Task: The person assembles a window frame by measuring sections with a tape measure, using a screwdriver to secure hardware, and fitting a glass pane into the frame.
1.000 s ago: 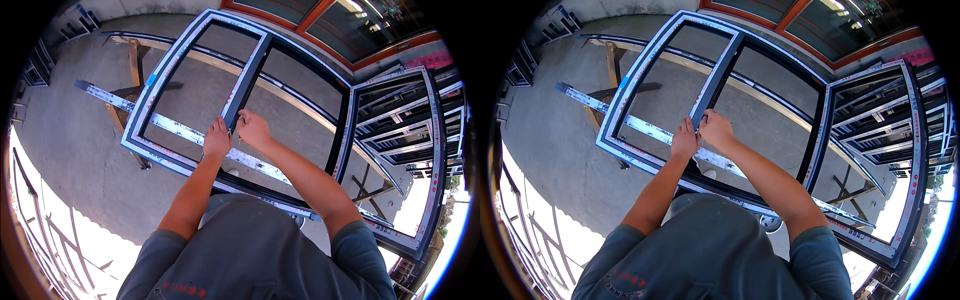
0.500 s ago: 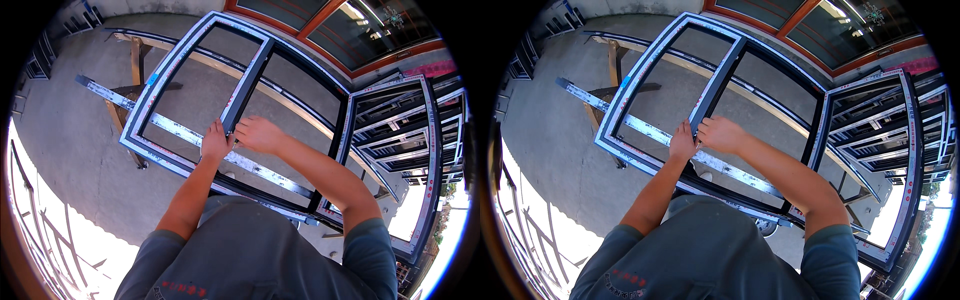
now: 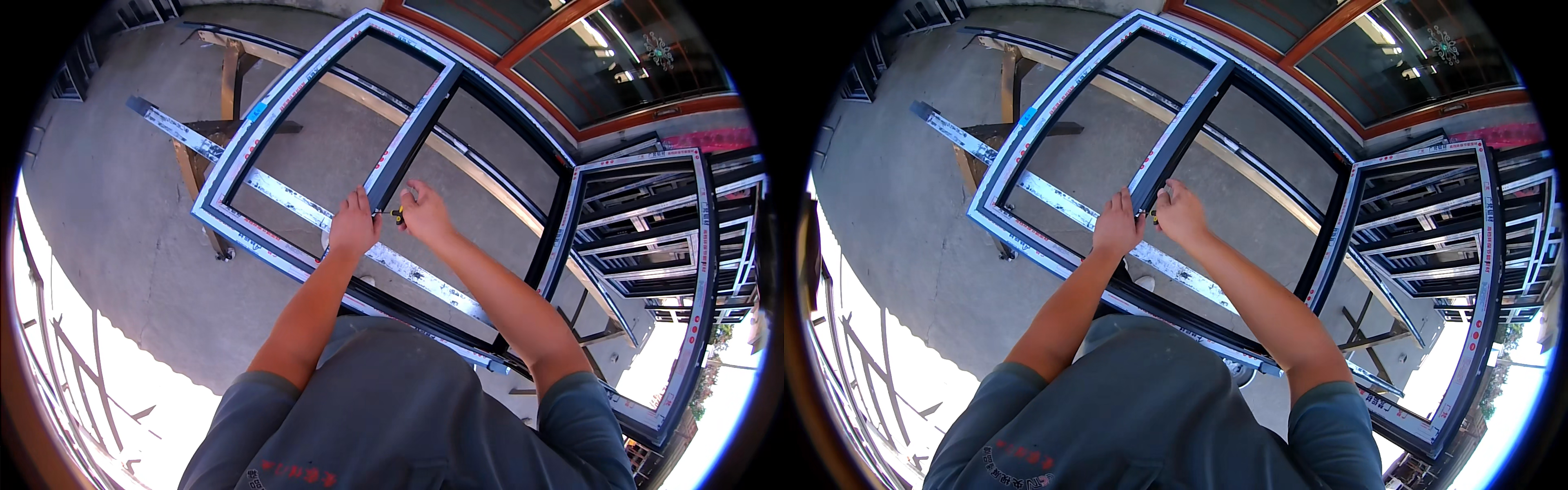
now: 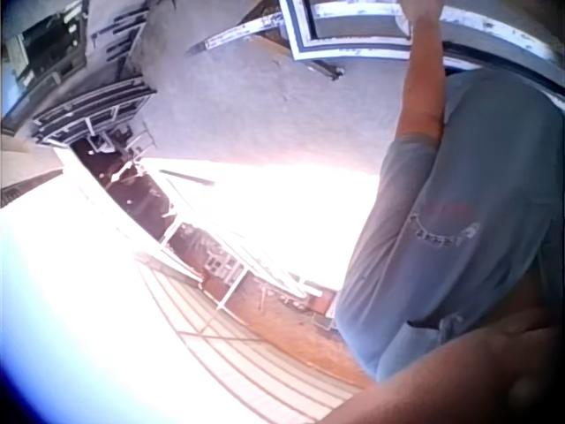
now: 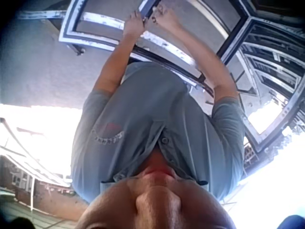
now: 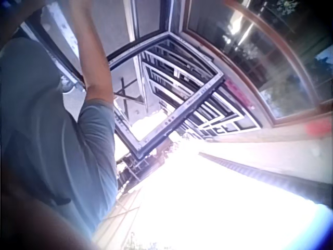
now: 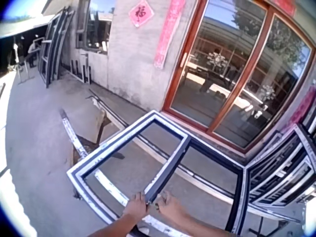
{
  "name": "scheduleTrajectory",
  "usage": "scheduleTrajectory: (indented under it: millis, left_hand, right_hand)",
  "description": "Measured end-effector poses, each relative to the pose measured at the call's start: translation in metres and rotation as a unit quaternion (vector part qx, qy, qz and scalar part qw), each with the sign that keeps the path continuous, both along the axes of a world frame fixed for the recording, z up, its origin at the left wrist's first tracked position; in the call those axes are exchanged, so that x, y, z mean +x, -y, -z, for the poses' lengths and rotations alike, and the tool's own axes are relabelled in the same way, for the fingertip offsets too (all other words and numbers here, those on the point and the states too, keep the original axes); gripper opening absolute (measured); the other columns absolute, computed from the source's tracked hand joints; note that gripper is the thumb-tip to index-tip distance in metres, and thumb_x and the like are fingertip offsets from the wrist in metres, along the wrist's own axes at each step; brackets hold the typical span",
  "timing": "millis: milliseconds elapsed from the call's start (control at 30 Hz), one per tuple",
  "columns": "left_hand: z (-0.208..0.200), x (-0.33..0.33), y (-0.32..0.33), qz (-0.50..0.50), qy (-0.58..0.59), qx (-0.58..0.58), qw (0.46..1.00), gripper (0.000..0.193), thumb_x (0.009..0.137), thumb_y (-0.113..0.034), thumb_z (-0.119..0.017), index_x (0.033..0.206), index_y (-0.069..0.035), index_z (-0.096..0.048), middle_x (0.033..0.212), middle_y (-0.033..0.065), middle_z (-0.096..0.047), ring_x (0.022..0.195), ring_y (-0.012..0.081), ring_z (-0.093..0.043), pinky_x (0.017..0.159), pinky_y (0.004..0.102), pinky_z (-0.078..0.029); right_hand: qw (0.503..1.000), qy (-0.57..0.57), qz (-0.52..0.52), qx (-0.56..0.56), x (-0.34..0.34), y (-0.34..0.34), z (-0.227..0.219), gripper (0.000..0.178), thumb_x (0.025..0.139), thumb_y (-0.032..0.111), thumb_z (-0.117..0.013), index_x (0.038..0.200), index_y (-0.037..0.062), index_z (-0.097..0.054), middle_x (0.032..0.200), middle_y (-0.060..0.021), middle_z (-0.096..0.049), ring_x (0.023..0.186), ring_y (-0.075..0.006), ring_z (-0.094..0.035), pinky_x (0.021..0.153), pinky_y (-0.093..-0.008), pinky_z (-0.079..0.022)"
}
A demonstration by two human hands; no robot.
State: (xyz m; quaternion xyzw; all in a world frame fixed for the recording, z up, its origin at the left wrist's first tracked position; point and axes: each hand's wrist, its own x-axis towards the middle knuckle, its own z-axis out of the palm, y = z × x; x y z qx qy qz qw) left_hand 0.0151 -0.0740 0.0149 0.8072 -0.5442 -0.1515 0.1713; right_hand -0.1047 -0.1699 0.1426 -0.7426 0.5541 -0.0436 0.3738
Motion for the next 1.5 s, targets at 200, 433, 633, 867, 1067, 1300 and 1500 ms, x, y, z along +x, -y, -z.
scheduleTrajectory:
  millis: [200, 433, 633, 867, 1067, 1300, 1500]
  left_hand:
    - [0.001, 0.001, 0.000, 0.002, 0.002, -0.005, 1.000, 0.079, 0.096, -0.035, -0.067, 0.153, 0.011, -0.037, 0.132, 0.0234, -0.058, 0.113, 0.0386, -0.065, 0.088, 0.0463, -0.061]
    - [0.002, 0.000, 0.001, 0.005, 0.006, 0.002, 1.000, 0.080, 0.096, -0.036, -0.067, 0.153, 0.011, -0.038, 0.131, 0.0225, -0.058, 0.113, 0.0380, -0.064, 0.087, 0.0460, -0.061]
    - [0.009, 0.002, -0.003, -0.001, 0.014, -0.011, 1.000, 0.080, 0.095, -0.037, -0.068, 0.151, 0.011, -0.039, 0.127, 0.0204, -0.059, 0.111, 0.0361, -0.065, 0.084, 0.0445, -0.062]
    - [0.003, -0.001, 0.000, 0.004, 0.014, -0.008, 1.000, 0.079, 0.094, -0.036, -0.069, 0.151, 0.011, -0.040, 0.125, 0.0202, -0.059, 0.110, 0.0359, -0.065, 0.085, 0.0443, -0.062]
    - [0.001, 0.002, -0.001, 0.007, 0.007, 0.009, 1.000, 0.081, 0.095, -0.036, -0.068, 0.153, 0.012, -0.037, 0.129, 0.0205, -0.057, 0.113, 0.0361, -0.064, 0.085, 0.0441, -0.062]
    - [-0.003, 0.001, 0.002, 0.001, 0.007, 0.024, 1.000, 0.083, 0.095, -0.037, -0.068, 0.154, 0.011, -0.036, 0.131, 0.0208, -0.056, 0.116, 0.0368, -0.062, 0.088, 0.0455, -0.062]
    - [0.002, 0.000, -0.001, 0.007, 0.003, 0.013, 1.000, 0.082, 0.094, -0.036, -0.068, 0.153, 0.011, -0.038, 0.130, 0.0209, -0.058, 0.113, 0.0377, -0.064, 0.087, 0.0450, -0.062]
  right_hand:
    - [0.783, -0.014, -0.503, -0.364, -0.030, 0.031, -0.039, 0.042, 0.091, 0.038, -0.077, 0.118, 0.0073, -0.069, 0.108, -0.0063, -0.068, 0.112, -0.0265, -0.061, 0.092, -0.0412, -0.053]
    - [0.782, -0.076, -0.509, -0.352, -0.023, 0.021, 0.000, 0.027, 0.097, 0.030, -0.069, 0.107, 0.0051, -0.066, 0.085, -0.0080, -0.070, 0.085, -0.0272, -0.070, 0.073, -0.0415, -0.056]
    - [0.969, -0.108, -0.168, -0.145, 0.007, -0.022, 0.003, 0.028, 0.100, 0.023, -0.055, 0.112, -0.0001, -0.065, 0.091, -0.0231, -0.076, 0.087, -0.0393, -0.076, 0.076, -0.0491, -0.060]
    - [0.989, 0.053, -0.131, -0.043, -0.015, -0.008, 0.029, 0.031, 0.103, 0.019, -0.052, 0.127, 0.0053, -0.067, 0.083, -0.0168, -0.073, 0.074, -0.0352, -0.072, 0.073, -0.0473, -0.058]
    - [0.770, 0.025, -0.526, -0.359, -0.030, 0.021, -0.030, 0.027, 0.090, 0.018, -0.070, 0.115, 0.0106, -0.074, 0.104, -0.0048, -0.072, 0.115, -0.0270, -0.064, 0.094, -0.0405, -0.053]
    - [0.650, -0.041, -0.683, -0.330, -0.012, 0.039, -0.012, 0.021, 0.089, 0.027, -0.073, 0.092, 0.0077, -0.068, 0.101, -0.0055, -0.071, 0.106, -0.0230, -0.064, 0.088, -0.0374, -0.051]
    - [0.850, -0.001, -0.422, -0.314, -0.010, 0.007, 0.024, 0.032, 0.098, 0.035, -0.065, 0.082, 0.0079, -0.067, 0.069, -0.0135, -0.069, 0.067, -0.0332, -0.069, 0.069, -0.0458, -0.055]
